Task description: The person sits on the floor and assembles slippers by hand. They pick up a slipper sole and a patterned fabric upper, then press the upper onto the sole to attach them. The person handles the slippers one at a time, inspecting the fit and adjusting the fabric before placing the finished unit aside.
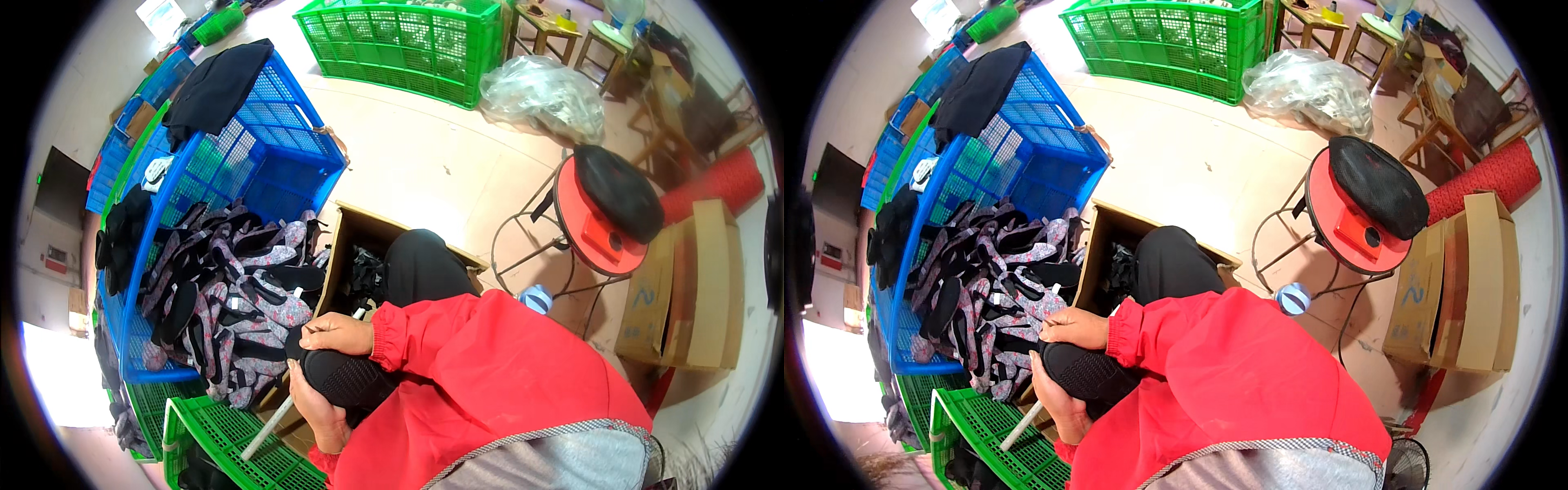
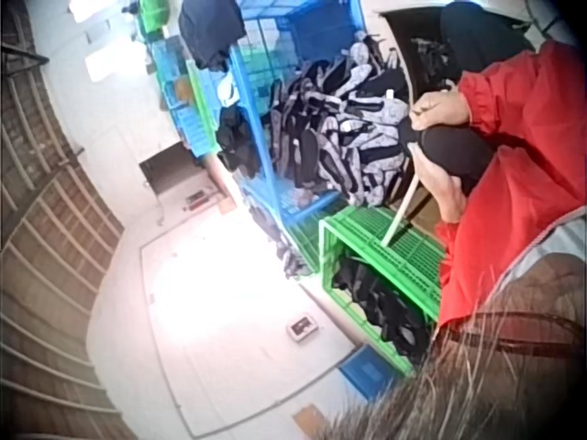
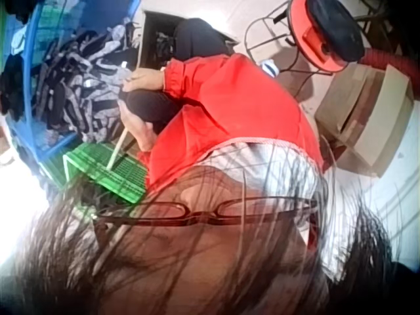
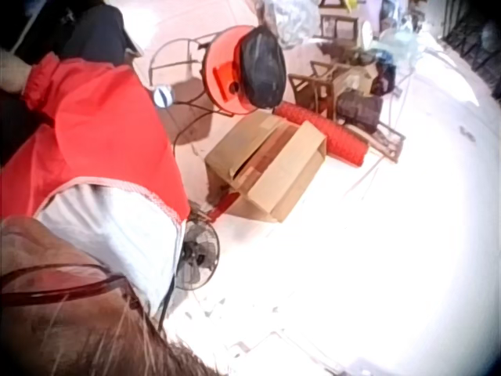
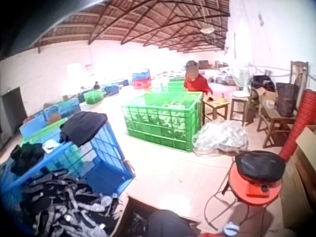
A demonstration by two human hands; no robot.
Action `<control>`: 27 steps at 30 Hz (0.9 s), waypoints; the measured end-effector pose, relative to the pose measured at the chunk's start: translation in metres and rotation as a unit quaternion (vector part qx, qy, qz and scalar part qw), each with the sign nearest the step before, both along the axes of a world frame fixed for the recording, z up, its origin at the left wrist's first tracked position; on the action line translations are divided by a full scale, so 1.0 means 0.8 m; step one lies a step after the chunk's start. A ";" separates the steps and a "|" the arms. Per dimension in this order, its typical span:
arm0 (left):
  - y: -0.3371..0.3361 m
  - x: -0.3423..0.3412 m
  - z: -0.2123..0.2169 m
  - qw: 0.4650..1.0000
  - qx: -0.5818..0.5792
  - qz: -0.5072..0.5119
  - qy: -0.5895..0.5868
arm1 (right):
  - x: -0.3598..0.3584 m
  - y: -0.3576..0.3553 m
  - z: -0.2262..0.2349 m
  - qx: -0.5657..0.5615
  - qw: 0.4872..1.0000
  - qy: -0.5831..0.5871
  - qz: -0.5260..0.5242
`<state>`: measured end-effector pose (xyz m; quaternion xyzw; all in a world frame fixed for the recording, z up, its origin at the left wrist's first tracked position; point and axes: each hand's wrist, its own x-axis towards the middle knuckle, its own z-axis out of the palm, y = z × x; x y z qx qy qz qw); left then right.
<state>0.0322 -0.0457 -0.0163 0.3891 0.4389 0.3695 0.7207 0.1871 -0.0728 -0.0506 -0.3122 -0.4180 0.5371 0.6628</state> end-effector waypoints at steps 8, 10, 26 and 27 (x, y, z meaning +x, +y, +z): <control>-0.010 0.001 0.009 0.994 -0.062 -0.033 -0.080 | 0.001 -0.011 0.020 -0.011 1.000 0.010 0.002; -0.012 0.003 0.010 0.996 -0.043 -0.032 -0.071 | 0.000 -0.011 0.019 -0.009 1.000 0.012 0.000; -0.013 -0.005 0.000 0.995 -0.044 -0.032 -0.089 | -0.003 -0.013 0.016 -0.017 1.000 0.001 -0.011; -0.013 -0.004 0.000 0.994 -0.046 -0.033 -0.089 | -0.003 -0.013 0.016 -0.016 1.000 0.001 -0.013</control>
